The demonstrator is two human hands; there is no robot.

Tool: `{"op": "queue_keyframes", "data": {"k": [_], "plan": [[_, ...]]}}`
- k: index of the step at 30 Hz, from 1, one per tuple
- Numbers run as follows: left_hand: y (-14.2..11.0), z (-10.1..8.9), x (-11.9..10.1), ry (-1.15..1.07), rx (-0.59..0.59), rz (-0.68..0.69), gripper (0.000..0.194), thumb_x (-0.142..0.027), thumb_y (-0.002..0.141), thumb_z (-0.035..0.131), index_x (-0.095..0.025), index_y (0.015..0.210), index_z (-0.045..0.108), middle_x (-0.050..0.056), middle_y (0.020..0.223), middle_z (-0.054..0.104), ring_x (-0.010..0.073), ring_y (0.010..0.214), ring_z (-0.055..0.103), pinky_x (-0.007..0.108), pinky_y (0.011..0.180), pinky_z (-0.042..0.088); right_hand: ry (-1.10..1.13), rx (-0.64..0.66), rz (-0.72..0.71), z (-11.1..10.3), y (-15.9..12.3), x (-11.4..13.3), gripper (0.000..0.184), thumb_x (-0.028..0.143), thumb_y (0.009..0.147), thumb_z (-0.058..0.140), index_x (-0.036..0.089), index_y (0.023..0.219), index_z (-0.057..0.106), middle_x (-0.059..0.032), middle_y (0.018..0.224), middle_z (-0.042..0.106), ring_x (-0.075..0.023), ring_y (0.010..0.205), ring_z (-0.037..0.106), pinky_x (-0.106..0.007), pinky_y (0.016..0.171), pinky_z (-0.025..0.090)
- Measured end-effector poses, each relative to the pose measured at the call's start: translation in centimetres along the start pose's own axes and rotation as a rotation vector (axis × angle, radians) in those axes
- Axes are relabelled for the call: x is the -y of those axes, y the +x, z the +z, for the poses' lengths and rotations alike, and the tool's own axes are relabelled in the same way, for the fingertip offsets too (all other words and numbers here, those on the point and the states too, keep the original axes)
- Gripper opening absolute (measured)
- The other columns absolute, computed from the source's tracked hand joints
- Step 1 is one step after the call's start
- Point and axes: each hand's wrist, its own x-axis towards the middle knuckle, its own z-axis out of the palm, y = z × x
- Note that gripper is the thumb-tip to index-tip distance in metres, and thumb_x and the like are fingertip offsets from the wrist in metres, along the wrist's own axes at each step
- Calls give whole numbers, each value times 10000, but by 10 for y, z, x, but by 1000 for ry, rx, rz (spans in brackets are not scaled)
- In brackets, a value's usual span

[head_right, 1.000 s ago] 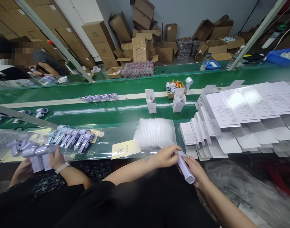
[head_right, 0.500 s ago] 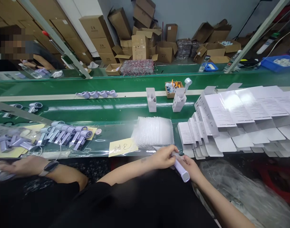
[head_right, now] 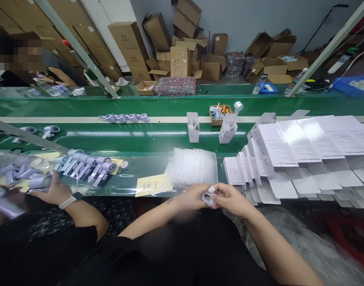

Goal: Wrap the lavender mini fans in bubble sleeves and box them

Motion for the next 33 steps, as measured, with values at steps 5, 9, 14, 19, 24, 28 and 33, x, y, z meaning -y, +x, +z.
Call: {"op": "queue_keyframes", "data": {"k": [5,9,14,19,24,28,33], "plan": [[-5,7,37,-280,-420,-381,201,-344,766,573,-145,760,604,-10,630,546,107,534,500,210,492,417,-1004,-230,-35,-45,50,-48,299,173,637,682,227,928,638,-123,1090,594,-316,1046,542,-525,880,409],[-28,-36,47,-678,-714,-458,286,-383,718,644,-128,838,590,-2,663,566,95,506,497,189,406,380,-1298,-340,-44,-52,90,-97,201,8,502,671,170,606,611,-154,1094,597,-439,1236,342,-691,984,51],[-77,-123,76,-804,-852,-459,73,-225,749,626,-179,801,603,10,662,599,162,749,608,275,626,509,-1476,-285,-189,-50,105,-103,222,-8,662,500,174,666,628,-131,890,648,-326,1126,472,-572,1040,131],[-121,-192,108,-1057,-1038,-425,133,-154,820,535,-207,923,598,49,813,647,208,873,637,334,617,535,-1703,-348,-337,-47,103,-39,250,29,772,391,148,787,610,-139,803,633,-302,998,513,-522,997,234],[-152,-226,96,-1155,-1269,-286,171,-206,794,616,-237,954,567,-7,723,630,132,720,645,204,525,510,-1538,-836,-394,-34,109,48,209,197,777,444,115,952,524,-126,822,572,-265,753,544,-393,692,435],[-123,-191,71,-1231,-1338,-226,167,-194,726,664,-176,868,577,-27,623,588,82,487,570,135,336,376,-1260,-825,-697,-11,146,90,507,165,709,466,94,1202,378,-184,1144,466,-266,941,529,-373,743,448],[-83,-178,59,-1299,-1374,-108,171,-202,682,664,-136,806,567,-34,653,594,53,413,509,131,244,239,-1287,-479,-640,32,240,111,412,128,774,385,235,1157,493,-102,1338,381,-244,971,546,-324,689,448]]}}
